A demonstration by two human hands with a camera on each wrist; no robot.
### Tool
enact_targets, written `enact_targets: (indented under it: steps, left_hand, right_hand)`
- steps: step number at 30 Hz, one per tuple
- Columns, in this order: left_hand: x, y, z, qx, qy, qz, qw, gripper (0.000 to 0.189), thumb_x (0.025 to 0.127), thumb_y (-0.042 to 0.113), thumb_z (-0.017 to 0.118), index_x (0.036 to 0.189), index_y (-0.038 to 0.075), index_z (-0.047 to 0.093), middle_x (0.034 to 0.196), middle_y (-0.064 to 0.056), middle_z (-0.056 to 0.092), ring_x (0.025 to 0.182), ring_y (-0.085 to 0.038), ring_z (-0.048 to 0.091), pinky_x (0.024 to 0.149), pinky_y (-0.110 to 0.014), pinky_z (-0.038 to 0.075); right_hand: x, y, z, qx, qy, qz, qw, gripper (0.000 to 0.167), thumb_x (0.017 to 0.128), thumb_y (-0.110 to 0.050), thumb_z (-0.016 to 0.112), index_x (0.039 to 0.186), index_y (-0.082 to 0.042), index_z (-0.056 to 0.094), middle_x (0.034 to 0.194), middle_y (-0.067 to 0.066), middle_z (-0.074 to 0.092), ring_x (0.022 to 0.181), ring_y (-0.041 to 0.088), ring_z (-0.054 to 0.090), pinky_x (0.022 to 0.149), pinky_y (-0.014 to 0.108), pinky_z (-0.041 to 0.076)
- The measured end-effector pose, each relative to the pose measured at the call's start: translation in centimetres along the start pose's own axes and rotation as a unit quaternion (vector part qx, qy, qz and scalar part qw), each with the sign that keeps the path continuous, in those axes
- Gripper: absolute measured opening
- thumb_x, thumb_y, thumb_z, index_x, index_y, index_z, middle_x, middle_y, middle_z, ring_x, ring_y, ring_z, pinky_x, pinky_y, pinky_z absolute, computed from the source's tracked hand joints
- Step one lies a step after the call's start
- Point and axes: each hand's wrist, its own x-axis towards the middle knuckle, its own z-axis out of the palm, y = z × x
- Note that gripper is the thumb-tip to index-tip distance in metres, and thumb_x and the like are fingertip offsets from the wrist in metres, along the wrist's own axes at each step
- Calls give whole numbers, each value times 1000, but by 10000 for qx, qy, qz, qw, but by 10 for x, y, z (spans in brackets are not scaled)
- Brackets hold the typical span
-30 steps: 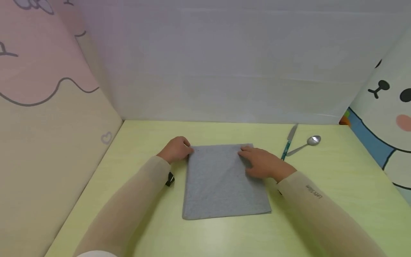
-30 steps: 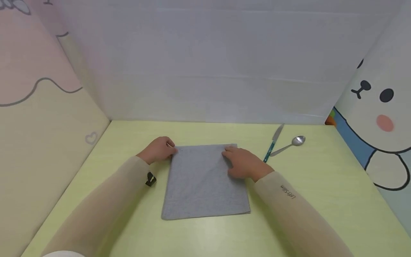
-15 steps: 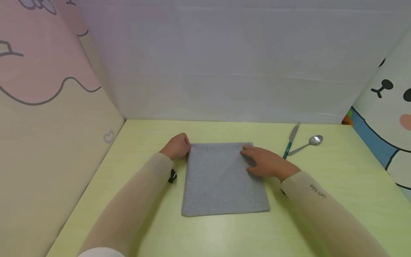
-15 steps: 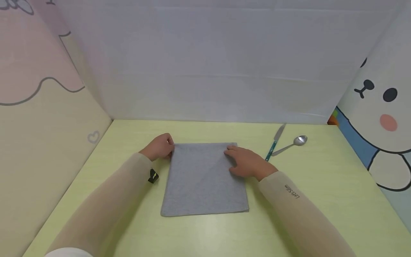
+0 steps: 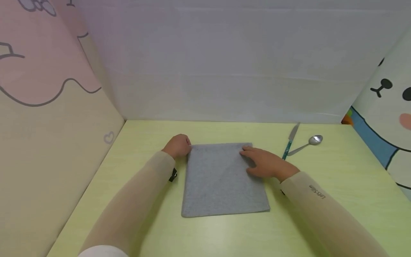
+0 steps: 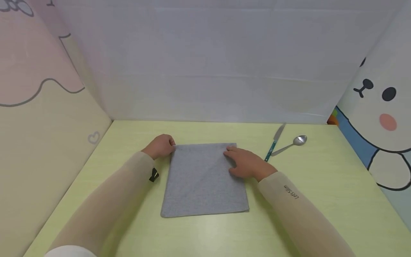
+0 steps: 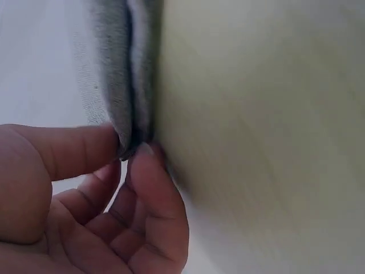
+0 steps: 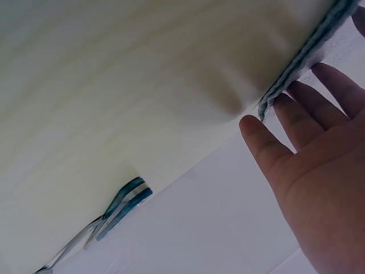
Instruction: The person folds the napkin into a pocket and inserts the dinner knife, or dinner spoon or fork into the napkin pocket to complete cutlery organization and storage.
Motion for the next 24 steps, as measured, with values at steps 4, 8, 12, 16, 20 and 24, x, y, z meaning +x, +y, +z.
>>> enact_targets:
  steps: [4,8,12,16,20,24]
  left_hand:
    - [4,0,2,115,113,-96,9998,12,98,11,56,100,4,66,99,-9,67,84,-24,60,75,-37,51]
    - [-5,7,4,516,331,186,9979,10,99,5,55,107,3,60,104,-11,62,86,-24,58,77,-38,51]
    - [-23,17,10,1333,350,1297,9819,5,100,6,62,105,6,61,101,-8,58,87,-23,57,78,-38,51]
    - [-44,16,21,2234,248,2370,9451,16,99,14,68,112,5,65,108,-8,59,101,-26,59,87,-40,51]
    - [-60,9,27,2511,309,2632,9310,27,103,12,63,127,-1,62,126,-15,57,121,-32,56,101,-42,48]
    - [-71,1,26,2667,219,2794,9221,30,105,5,56,133,-5,59,134,-17,57,127,-33,56,107,-41,45]
  right_hand:
    - [-1,-1,-1,-26,-15,19,10000,66,98,-19,66,156,-1,41,164,20,33,150,41,29,117,55,30]
    - [-2,-2,-1,-63,22,1,10000,66,98,-19,67,156,0,41,163,20,33,150,41,30,117,55,30]
    - [-4,-3,-1,-111,25,-4,9999,65,99,-20,66,156,0,42,164,20,33,150,41,30,117,55,31]
    - [-7,-3,-1,-187,52,-5,9998,63,99,-20,66,155,0,43,162,20,35,149,41,32,116,55,32]
    - [-10,-1,2,-297,147,-79,9994,61,99,-19,65,153,1,46,160,22,37,147,41,35,116,54,33]
    - [-18,-2,7,-541,251,-138,9981,57,99,-18,65,150,3,49,158,23,41,145,42,39,115,54,34]
